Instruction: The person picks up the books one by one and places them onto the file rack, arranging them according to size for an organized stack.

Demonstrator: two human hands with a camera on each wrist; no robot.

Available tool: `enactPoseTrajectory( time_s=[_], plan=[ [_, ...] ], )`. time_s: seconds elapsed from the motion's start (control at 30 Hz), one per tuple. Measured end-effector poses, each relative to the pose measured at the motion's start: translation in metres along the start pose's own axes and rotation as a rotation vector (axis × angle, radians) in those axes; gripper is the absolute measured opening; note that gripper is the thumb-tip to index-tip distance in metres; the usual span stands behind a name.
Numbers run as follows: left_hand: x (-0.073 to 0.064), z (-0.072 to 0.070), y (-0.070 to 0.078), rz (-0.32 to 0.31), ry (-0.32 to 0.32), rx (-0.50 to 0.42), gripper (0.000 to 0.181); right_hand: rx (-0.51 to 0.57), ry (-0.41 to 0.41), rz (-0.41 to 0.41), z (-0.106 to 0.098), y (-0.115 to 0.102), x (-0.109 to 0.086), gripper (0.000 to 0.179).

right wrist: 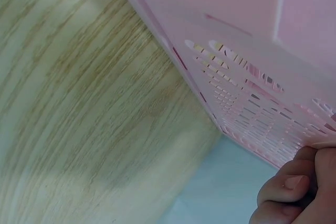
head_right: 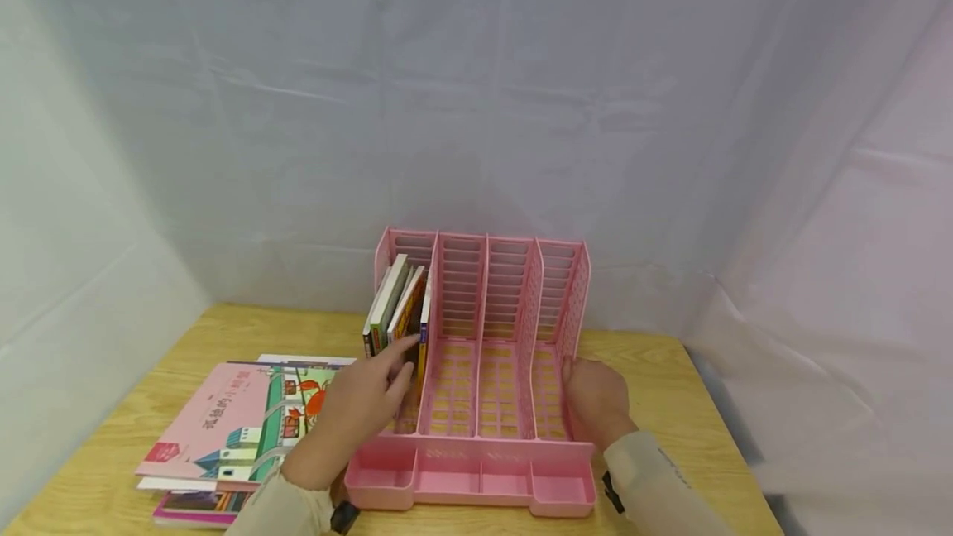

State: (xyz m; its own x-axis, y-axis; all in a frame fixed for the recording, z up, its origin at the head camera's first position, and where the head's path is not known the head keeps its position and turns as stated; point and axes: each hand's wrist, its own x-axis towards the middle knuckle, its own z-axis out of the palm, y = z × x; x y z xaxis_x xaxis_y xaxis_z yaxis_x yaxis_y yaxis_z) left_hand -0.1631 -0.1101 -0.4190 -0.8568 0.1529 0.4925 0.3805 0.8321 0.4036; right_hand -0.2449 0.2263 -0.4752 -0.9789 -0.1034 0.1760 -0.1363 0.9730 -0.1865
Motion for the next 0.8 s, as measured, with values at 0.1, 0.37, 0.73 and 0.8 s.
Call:
enactPoseTrajectory(
  time_s=[0.1, 0.37, 0.73, 0.8],
  plan=[
    [-0.005, -0.002, -0.001, -0.005, -0.018, -0.016, 0.026, 0.0, 0.006, 0.004, 0.001, 0.0, 0.0, 0.056],
    [-0.025, -0.021, -0.011, -0.134, -0.034, -0.054, 0.014, 0.003, 0.0, -0.006, 0.002, 0.002, -0.001, 0.053],
    [-0.058, -0.086, -0.101, -0.474, -0.18, 0.04, 0.035, 0.029, 0.022, -0.013, -0.001, -0.002, -0.005, 0.052],
    [-0.065, -0.098, -0.125, -0.566, -0.234, 0.064, 0.047, 0.029, 0.026, -0.014, 0.0, -0.001, -0.005, 0.052]
  ],
)
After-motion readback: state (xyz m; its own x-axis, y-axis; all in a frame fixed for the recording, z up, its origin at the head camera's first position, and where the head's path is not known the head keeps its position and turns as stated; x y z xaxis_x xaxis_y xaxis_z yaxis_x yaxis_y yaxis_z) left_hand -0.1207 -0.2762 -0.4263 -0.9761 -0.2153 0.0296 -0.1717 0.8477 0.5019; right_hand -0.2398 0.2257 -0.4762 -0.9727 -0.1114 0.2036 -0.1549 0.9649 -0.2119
